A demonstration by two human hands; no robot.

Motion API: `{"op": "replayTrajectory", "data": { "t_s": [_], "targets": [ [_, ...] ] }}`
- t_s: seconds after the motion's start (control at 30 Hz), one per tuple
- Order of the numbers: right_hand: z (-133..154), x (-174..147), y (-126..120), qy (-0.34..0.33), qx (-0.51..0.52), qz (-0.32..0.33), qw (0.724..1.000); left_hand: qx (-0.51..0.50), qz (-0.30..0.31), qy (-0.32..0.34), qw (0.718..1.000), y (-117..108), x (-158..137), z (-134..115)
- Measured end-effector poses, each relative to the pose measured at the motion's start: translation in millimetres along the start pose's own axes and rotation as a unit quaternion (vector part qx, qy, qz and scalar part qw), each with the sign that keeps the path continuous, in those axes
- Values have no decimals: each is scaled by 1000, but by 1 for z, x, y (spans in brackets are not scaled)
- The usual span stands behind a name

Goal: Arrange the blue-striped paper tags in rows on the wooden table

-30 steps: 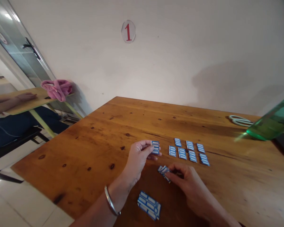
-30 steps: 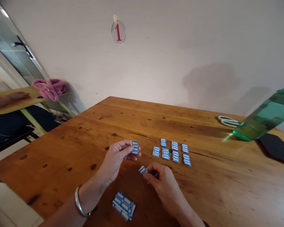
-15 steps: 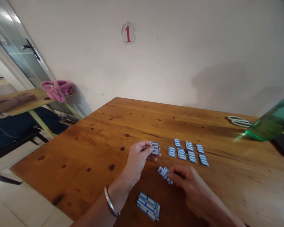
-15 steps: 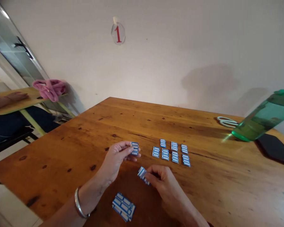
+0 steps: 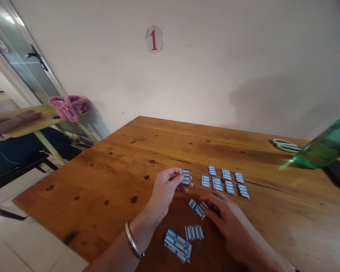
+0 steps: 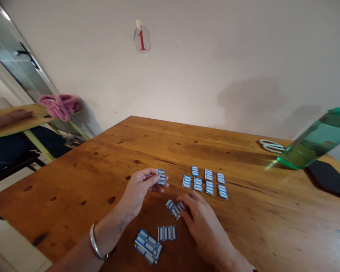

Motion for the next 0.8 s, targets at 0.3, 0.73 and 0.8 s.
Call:
{"op": "replayTrajectory", "data": {
  "t_s": [0.3, 0.73, 0.8],
  "targets": [
    [9, 3, -4, -28, -124, 80, 989, 4, 10, -7, 1000, 1, 0, 1],
    [4, -2, 3, -7, 20, 48, 999, -1, 3, -17, 1000, 0, 1, 5],
    [4, 1, 1, 24, 89, 29, 995, 1, 4, -15, 1000, -1, 2, 5]
  ]
}}
Point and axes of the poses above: each hand's wrist, its own x-axis towards the middle knuckle, its own y-axis out of the palm, z = x × y, the point moved 1 cm from there along x, towards the middle knuckle, and after that the axes turned 2 degrees about x, right-handed, at the moved point
